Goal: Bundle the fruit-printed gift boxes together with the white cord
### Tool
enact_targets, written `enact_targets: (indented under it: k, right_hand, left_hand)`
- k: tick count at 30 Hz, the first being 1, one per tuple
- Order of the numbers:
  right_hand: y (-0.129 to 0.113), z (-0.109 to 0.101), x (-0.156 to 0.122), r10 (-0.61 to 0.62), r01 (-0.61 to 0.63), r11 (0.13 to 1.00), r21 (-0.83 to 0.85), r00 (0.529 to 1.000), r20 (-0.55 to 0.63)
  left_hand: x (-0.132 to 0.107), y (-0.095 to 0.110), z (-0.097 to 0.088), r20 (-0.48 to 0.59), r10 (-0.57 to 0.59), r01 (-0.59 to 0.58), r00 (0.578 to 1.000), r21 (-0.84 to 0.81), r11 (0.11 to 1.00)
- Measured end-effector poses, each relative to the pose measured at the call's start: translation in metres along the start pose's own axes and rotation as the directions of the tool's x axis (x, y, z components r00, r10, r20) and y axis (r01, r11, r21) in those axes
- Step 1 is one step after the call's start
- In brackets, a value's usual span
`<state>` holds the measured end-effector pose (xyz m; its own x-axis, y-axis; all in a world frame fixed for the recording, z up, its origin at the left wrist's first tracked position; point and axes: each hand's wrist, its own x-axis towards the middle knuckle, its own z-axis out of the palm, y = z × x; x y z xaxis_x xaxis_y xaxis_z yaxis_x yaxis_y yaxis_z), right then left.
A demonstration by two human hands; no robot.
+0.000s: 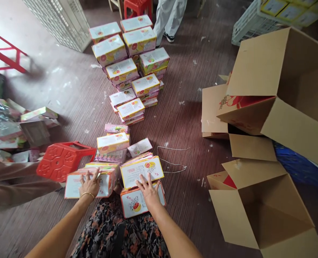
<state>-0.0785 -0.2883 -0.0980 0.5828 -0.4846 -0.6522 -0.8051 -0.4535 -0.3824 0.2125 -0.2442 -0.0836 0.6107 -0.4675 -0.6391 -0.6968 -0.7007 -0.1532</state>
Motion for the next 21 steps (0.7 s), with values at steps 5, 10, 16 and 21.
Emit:
enact_targets:
  k: [5, 10, 16, 21]
  right_hand:
    - [-0.001, -0.001, 0.0, 0.024, -0.023, 0.999, -0.032, 0.999, 0.026]
    - [0.002, 0.007, -0.005, 0.041, -0.039, 0.994, -0.098, 0.999, 0.016]
    - [-0.001, -0.002, -0.006, 0.07, -0.057, 0.988, -0.141, 0.993, 0.09]
    - [-0.012, -0.02, 0.014, 0.101, -0.087, 0.977, -0.192, 0.993, 0.064]
  left_hand:
    - [0.037, 0.026, -0.038, -0.032, 0.015, -0.016, 0.999, -0.03, 0.999]
    - [0.059, 0.043, -0.055, -0.045, 0.089, -0.089, 0.995, 0.001, 0.996]
    - [0.05, 0.033, -0.053, 0.032, 0.128, -0.129, 0.991, 0.002, 0.992]
    - [0.049, 0.033, -0.057, 0.069, 0.155, -0.156, 0.986, 0.016, 0.988]
